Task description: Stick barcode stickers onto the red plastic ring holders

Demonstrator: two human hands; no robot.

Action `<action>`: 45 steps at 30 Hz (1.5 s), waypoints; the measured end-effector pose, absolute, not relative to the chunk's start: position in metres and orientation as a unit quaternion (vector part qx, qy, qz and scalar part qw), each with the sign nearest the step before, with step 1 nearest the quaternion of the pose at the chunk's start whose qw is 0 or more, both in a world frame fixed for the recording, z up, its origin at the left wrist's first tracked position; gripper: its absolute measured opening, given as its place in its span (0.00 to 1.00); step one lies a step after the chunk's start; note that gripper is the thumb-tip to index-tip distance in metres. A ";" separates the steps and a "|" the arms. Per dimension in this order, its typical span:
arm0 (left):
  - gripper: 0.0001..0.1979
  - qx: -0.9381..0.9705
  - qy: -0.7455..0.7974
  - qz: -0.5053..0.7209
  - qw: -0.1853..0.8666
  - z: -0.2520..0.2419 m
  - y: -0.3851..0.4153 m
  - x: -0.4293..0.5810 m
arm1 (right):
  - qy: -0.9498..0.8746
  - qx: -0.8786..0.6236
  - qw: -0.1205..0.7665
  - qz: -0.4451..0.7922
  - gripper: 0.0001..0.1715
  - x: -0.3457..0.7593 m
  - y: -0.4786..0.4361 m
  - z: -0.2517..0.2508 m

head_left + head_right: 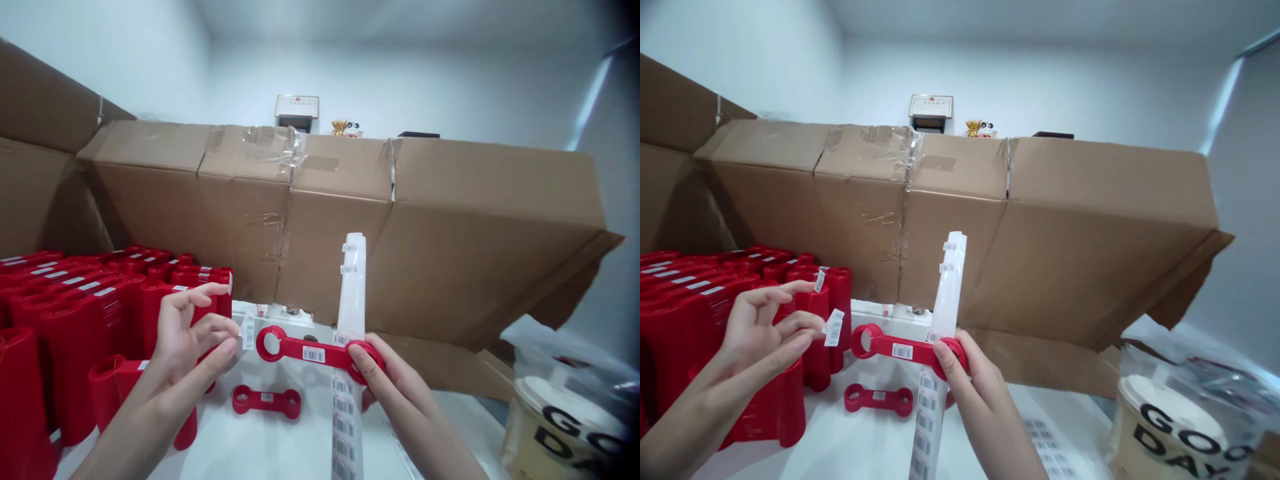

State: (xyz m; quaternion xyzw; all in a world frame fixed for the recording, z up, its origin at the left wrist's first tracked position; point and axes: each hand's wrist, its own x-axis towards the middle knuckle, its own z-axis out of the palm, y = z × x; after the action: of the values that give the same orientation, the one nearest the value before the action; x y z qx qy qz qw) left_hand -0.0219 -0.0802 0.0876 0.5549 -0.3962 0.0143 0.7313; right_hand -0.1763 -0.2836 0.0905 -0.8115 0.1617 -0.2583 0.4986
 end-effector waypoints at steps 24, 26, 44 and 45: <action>0.26 0.573 -0.386 0.065 0.720 0.085 -0.084 -0.021 | 0.187 -0.821 0.467 -0.270 0.28 -0.185 -0.295 0.097; 0.26 0.585 -0.378 0.022 0.718 0.087 -0.082 -0.023 | 0.191 -0.818 0.467 -0.275 0.28 -0.186 -0.294 0.100; 0.25 0.597 -0.361 -0.134 0.703 0.087 -0.084 -0.027 | 0.198 -0.824 0.440 -0.298 0.31 -0.191 -0.304 0.098; 0.25 0.600 -0.366 -0.129 0.700 0.087 -0.083 -0.025 | 0.199 -0.824 0.440 -0.296 0.31 -0.191 -0.304 0.098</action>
State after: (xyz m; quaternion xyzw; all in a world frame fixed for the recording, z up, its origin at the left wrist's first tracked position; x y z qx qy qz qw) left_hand -0.0254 -0.0835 0.0867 0.6000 -0.3656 -0.1291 0.6997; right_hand -0.1908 -0.3039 0.0977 -0.8240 0.1990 -0.2958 0.4403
